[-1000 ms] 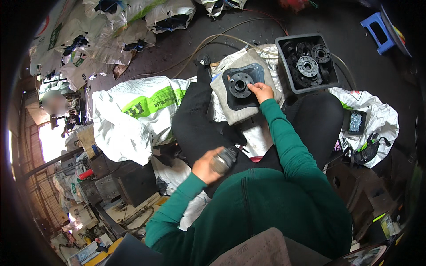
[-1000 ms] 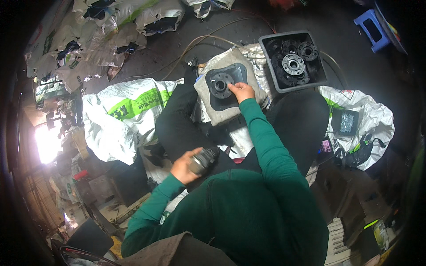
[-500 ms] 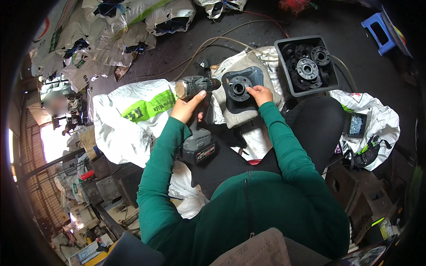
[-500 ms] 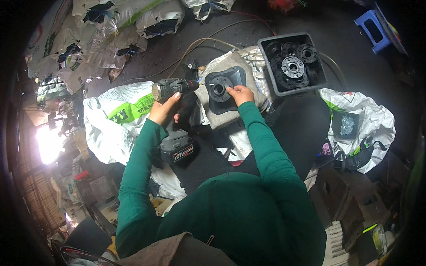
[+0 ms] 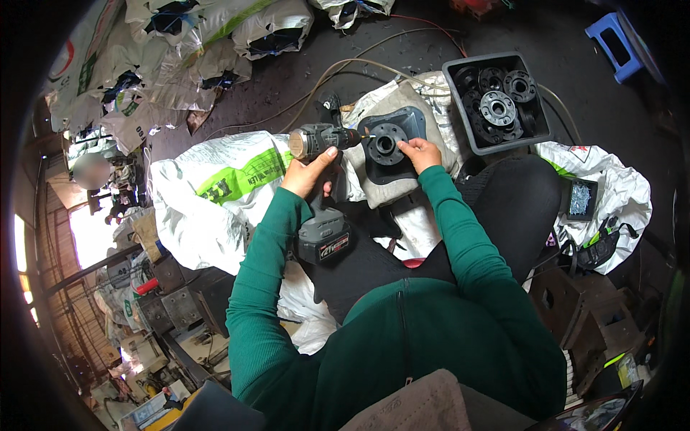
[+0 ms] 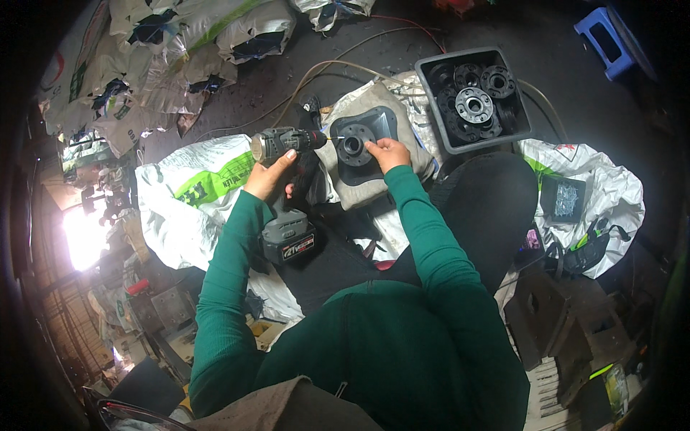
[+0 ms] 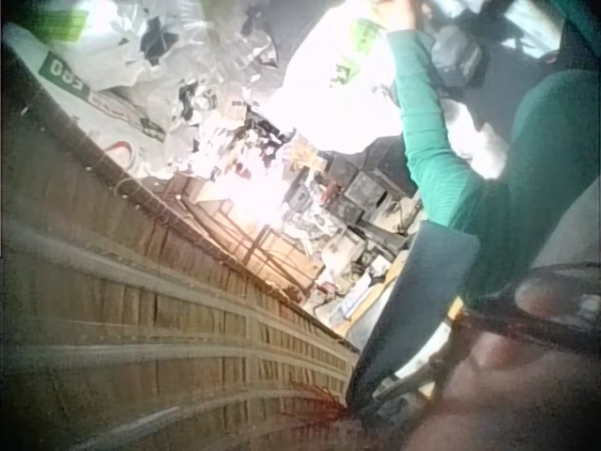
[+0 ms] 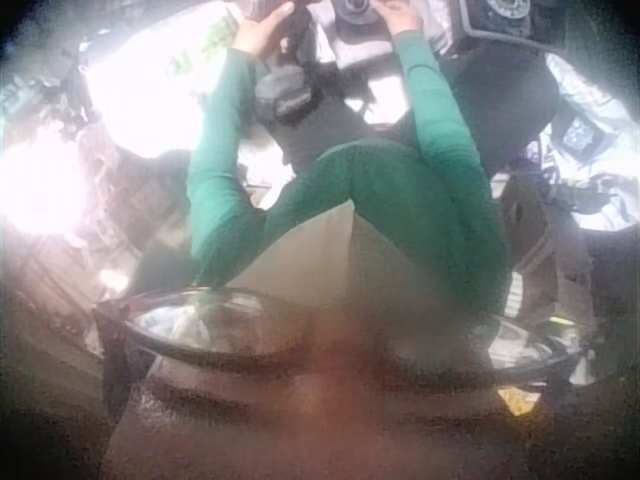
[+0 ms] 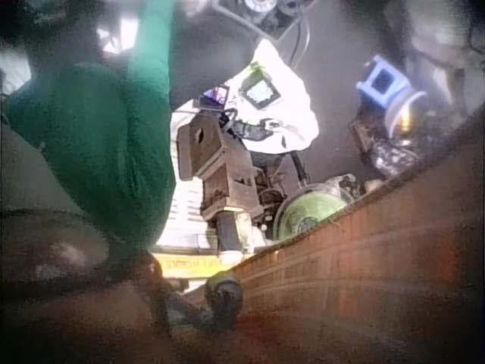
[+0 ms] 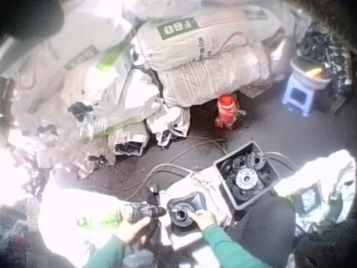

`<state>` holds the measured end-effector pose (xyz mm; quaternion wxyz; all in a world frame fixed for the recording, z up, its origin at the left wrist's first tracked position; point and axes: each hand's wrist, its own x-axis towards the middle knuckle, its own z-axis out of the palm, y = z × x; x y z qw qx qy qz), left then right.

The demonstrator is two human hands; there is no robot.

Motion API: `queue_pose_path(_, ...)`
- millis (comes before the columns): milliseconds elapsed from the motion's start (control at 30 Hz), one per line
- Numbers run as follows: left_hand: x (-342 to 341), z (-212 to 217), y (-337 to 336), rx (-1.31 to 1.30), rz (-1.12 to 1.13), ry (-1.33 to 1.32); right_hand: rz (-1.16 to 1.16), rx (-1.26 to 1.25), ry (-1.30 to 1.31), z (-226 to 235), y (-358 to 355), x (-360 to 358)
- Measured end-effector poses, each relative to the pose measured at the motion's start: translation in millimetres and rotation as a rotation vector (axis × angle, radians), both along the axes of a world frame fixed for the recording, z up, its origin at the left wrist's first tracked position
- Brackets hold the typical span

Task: The person sits cross-legged on the floor and uses a cordless impact driver to fasten bolts into a circular metal component resting on a cushion. They repeatedly pick up bolts, align them, and drive them into the part, then place the finished component into a nearby tray.

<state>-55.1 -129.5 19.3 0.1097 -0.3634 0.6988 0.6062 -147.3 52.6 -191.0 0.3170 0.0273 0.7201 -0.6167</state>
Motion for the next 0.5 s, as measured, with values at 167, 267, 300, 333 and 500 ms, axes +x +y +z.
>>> queue_pose_path(167, -0.9, -0.9, 2.2, 0.005, -0.005, 0.009, -0.017, -0.009, 0.001, -1.1, -1.1, 0.7)
queue_pose_path(267, -3.3, 0.9, 3.3, -0.012, -0.033, -0.016, -0.015, -0.013, -0.004, -1.5, -1.3, 0.5)
queue_pose_path(300, -4.7, 1.9, 3.3, -0.021, -0.044, -0.022, -0.019, -0.007, -0.001, -1.6, -1.2, 0.5)
queue_pose_path(333, -6.4, 3.0, 2.9, -0.033, -0.056, -0.03, -0.022, 0.003, -0.005, -1.4, -1.3, 0.6)
queue_pose_path(500, -14.8, 6.3, -0.8, 0.042, -0.009, -0.03, -0.008, 0.018, 0.027, -0.1, -0.4, 0.2)
